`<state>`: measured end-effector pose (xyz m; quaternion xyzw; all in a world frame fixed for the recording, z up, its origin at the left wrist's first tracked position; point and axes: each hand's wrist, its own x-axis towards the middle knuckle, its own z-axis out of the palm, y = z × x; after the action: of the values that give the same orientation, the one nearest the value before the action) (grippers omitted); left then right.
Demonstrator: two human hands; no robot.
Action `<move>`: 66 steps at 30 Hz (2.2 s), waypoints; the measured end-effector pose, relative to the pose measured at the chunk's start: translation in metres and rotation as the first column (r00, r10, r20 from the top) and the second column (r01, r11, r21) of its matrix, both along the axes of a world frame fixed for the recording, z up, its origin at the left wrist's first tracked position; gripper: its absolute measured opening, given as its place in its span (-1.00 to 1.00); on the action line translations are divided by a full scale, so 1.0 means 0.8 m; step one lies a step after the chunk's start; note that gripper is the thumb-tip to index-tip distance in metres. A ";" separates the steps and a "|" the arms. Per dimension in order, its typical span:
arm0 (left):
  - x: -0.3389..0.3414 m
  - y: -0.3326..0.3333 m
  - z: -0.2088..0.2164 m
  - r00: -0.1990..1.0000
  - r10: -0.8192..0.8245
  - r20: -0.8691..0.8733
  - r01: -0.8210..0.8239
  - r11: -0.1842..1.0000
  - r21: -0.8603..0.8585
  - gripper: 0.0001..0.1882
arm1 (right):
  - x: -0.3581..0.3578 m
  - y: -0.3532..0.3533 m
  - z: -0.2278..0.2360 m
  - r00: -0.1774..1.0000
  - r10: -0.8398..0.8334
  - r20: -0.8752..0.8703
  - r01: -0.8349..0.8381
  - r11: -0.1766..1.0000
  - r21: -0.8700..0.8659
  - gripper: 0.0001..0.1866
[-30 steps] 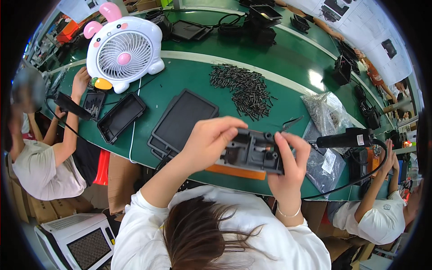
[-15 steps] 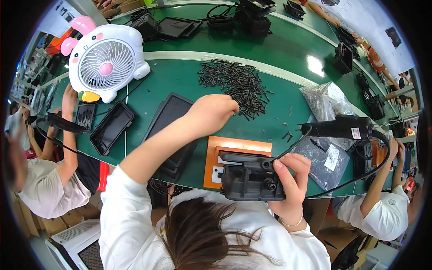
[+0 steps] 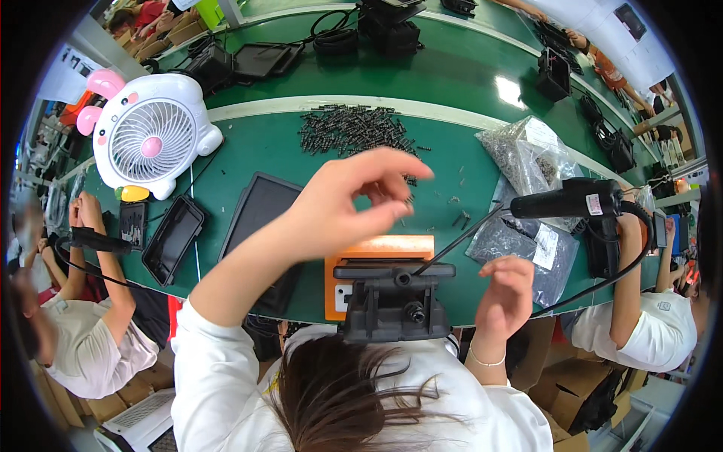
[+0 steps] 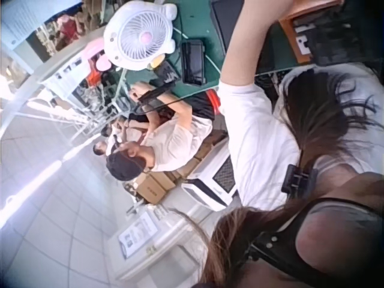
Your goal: Assembling plastic solar panel housing components by inserting pieces and securing them with an electric screwdriver.
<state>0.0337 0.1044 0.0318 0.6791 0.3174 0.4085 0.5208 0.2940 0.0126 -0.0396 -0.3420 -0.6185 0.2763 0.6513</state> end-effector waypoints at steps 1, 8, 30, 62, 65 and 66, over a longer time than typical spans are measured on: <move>0.005 -0.017 0.012 0.998 -0.024 0.061 0.017 0.994 0.108 -0.72 | 0.002 0.002 -0.002 0.999 -0.051 -0.013 0.051 0.999 -0.005 -0.56; 0.018 -0.061 0.022 0.987 0.154 -0.053 -0.111 0.877 0.468 -0.81 | 0.008 0.013 0.001 0.990 -0.137 -0.022 0.137 0.991 0.007 -0.71; 0.017 -0.093 0.000 0.980 0.167 0.108 -0.173 0.984 0.052 -0.35 | 0.029 0.127 0.023 0.905 -0.414 0.097 0.425 0.890 -0.163 -0.41; 0.017 -0.093 -0.025 0.971 0.229 0.073 -0.239 0.955 0.176 -0.49 | -0.105 0.080 0.200 0.601 0.778 -0.182 -0.775 0.623 0.105 -0.37; 0.020 -0.094 -0.026 0.964 0.242 0.113 -0.258 0.955 0.147 -0.52 | -0.110 0.085 0.197 0.553 0.804 -0.218 -0.809 0.581 0.093 -0.38; 0.020 -0.094 -0.025 0.962 0.245 0.117 -0.259 0.956 0.134 -0.53 | -0.112 0.088 0.196 0.502 0.833 -0.233 -0.838 0.535 0.108 -0.38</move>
<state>0.0501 0.0292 0.0117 0.6485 0.3439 0.5273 0.4278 0.2048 0.0832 0.1173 0.0312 -0.6139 0.6035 0.5078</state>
